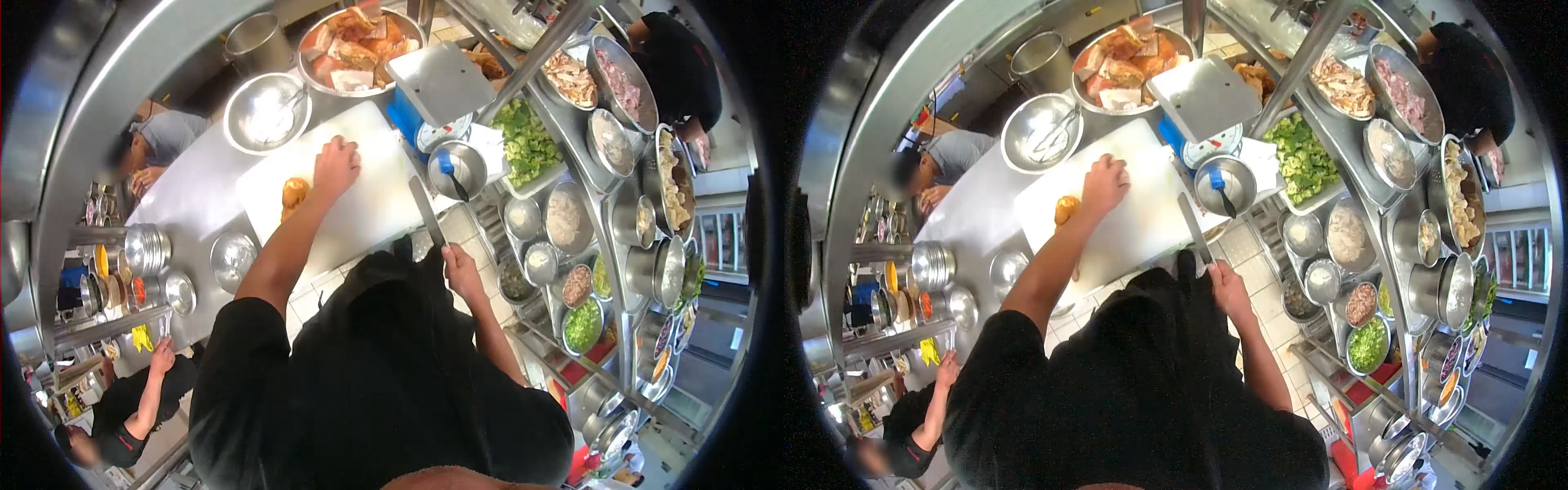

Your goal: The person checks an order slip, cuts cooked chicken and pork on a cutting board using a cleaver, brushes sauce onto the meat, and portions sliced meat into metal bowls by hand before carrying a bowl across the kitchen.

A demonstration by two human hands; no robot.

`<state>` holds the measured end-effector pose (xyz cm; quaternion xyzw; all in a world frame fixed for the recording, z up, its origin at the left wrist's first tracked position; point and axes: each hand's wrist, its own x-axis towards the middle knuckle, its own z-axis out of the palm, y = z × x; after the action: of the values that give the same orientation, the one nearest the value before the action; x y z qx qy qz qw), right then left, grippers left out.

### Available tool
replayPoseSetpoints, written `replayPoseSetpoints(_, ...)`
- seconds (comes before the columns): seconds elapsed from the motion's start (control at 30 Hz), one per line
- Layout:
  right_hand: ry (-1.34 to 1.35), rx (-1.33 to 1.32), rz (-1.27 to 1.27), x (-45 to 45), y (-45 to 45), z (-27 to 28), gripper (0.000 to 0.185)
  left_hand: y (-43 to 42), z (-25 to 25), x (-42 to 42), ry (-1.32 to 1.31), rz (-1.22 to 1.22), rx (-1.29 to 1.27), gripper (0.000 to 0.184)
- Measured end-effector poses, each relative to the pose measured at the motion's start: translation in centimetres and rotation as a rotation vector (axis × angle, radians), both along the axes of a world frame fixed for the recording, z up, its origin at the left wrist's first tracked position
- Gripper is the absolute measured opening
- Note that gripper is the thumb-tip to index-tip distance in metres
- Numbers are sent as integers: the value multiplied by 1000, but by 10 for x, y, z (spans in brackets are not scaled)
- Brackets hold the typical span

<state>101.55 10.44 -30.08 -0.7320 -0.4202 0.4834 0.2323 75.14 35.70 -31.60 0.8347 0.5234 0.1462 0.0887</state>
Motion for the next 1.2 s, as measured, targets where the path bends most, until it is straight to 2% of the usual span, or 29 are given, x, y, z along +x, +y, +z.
replayPoseSetpoints(0.07,7,47,-3,-1,0,-9,38,13,-3,-18,-2,15,25,34)
replayPoseSetpoints(0.17,-22,43,33,-1,6,-6,38,20,4,-27,17,-35,-149,42)
replayPoseSetpoints(0.27,-35,-4,57,0,14,2,39,19,15,-24,57,-40,-128,55)
replayPoseSetpoints(0.37,-30,52,57,1,18,-1,40,31,52,-10,-6,-56,-8,51)
replayPoseSetpoints(0.4,-40,54,67,1,18,-2,40,44,64,-7,-136,7,-53,46)
replayPoseSetpoints(0.47,-54,58,85,1,20,-6,41,79,93,1,-392,125,-146,37)
replayPoseSetpoints(0.5,-84,88,77,-1,22,-7,41,96,110,6,-443,192,-42,31)
replayPoseSetpoints(0.57,-75,56,74,0,25,-1,41,158,115,-4,-525,228,-165,32)
replayPoseSetpoints(0.63,-68,52,76,1,26,-2,41,232,89,-23,-564,354,-9,35)
replayPoseSetpoints(0.67,-66,64,78,2,26,-5,40,256,84,-32,-559,407,-85,41)
replayPoseSetpoints(0.7,-64,76,78,2,27,-7,40,293,63,-44,-726,435,-170,45)
replayPoseSetpoints(0.77,-56,70,73,3,27,-3,40,337,32,-60,-700,390,-252,56)
replayPoseSetpoints(0.9,-54,35,66,3,28,1,39,348,44,-47,133,139,-129,93)
replayPoseSetpoints(0.97,-65,-3,83,5,29,3,39,329,59,-30,335,32,89,102)
replayPoseSetpoints(1.13,-28,25,47,6,30,-7,37,319,102,-6,325,-113,-114,104)
replayPoseSetpoints(1.17,-13,36,36,6,31,-5,36,319,101,-6,379,-99,-65,96)
replayPoseSetpoints(1.2,2,47,26,5,32,-3,36,315,92,-12,308,-122,33,93)
